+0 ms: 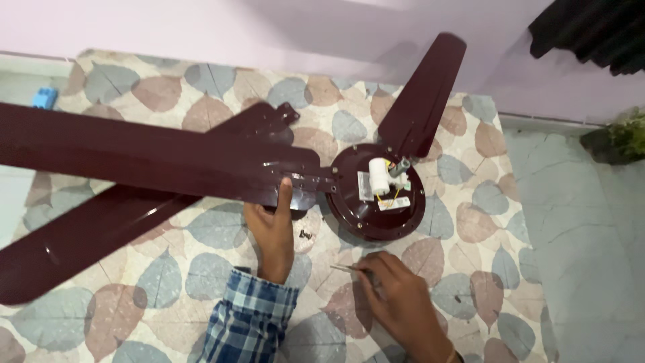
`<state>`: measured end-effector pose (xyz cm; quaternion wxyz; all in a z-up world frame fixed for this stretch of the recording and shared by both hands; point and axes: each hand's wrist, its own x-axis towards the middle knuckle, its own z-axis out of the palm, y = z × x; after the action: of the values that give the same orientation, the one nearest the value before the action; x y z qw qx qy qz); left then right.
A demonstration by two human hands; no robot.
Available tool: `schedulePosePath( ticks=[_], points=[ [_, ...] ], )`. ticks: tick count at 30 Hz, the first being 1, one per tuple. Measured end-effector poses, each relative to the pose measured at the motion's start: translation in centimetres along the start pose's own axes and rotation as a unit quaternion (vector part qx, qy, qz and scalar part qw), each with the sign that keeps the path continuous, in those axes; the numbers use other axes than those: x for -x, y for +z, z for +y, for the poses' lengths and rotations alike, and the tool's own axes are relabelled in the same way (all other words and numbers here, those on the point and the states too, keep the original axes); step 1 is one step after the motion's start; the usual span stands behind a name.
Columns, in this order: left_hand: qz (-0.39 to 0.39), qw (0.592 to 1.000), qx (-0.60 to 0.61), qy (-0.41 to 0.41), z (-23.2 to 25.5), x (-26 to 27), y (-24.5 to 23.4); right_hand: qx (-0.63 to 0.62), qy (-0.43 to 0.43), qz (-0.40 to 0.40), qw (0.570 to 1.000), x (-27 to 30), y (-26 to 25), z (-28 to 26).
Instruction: The person attaches maroon ceiling fan blades to the motor housing using a screwdriver. They align each blade, insert screws, and tighten them to secure the blades to the central hub.
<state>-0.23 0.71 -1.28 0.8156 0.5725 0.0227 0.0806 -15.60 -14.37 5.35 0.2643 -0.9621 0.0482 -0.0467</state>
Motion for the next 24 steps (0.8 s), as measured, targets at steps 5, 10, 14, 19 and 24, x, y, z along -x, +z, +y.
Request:
schedulePosePath(
  ticks=[5,10,14,19,24],
  points=[
    [0.009,1.0,0.008,0.006,0.1,0.2,0.2,-0.001,-0.087,0.126,0.988,-3.1,-5.2,-1.9],
    [0.007,0.999,0.035,0.003,0.1,0.2,0.2,-0.008,-0.238,0.096,0.967,-10.6,-9.2,-4.2],
    [0.002,1.0,0.026,-0.005,0.2,0.3,0.2,0.027,-0.228,0.05,0.972,-15.4,-8.8,-4.4],
    [0.023,0.999,0.025,0.001,0.1,-0.1,0.3,0.082,-0.249,0.066,0.963,-15.8,-7.9,-3.7],
    [0.024,1.0,0.004,0.003,-0.5,0.0,0.3,0.088,-0.241,0.069,0.964,-15.4,-7.1,-2.9]
  ],
)
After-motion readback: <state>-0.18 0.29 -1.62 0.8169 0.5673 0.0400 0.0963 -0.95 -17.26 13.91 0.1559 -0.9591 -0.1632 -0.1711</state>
